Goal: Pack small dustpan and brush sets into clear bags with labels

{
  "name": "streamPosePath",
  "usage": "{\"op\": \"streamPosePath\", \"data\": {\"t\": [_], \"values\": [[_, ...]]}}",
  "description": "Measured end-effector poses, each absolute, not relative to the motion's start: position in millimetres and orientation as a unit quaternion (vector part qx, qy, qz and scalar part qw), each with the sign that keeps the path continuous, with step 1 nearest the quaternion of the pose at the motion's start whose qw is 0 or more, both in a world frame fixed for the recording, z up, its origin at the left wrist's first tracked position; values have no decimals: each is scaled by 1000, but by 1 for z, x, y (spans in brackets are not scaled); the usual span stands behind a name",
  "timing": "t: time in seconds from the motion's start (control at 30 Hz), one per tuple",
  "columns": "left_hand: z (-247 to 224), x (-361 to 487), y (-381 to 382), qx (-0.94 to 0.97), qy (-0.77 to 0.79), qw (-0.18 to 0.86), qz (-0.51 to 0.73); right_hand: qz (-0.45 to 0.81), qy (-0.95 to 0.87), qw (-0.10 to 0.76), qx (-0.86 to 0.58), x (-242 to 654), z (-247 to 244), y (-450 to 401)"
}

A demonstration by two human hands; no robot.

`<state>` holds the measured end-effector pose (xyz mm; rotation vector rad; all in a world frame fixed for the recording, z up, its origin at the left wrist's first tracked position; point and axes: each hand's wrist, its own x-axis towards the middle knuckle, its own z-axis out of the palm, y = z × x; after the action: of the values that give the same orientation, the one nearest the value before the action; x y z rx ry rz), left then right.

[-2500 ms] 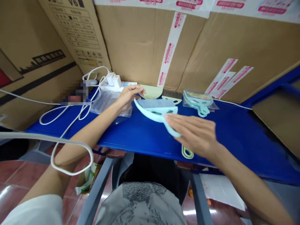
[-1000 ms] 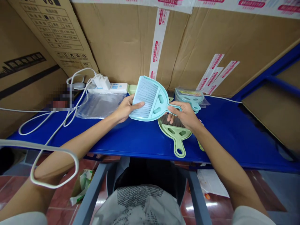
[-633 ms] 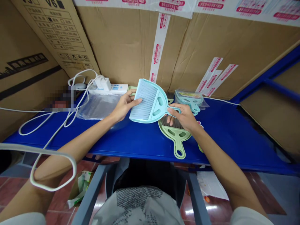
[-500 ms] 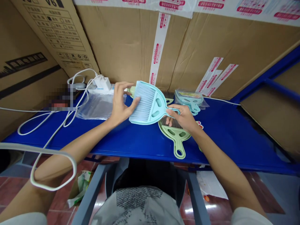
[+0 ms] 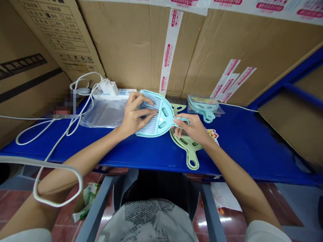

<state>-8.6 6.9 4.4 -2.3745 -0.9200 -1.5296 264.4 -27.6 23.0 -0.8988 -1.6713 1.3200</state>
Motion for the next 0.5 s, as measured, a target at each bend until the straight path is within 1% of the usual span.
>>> {"op": "streamPosePath", "data": {"t": [0.17,0.33,0.5], "values": [[2,-6,5,-802,-302,82,-509,529,-653,410,-356,264,20,-28],[-1,-5,6,-798,-336,74,-494,530,-650,413,-355,263,19,-28],[2,-11,11,-784,-345,100,-507,528,-647,423,-351,264,19,-27]]}}
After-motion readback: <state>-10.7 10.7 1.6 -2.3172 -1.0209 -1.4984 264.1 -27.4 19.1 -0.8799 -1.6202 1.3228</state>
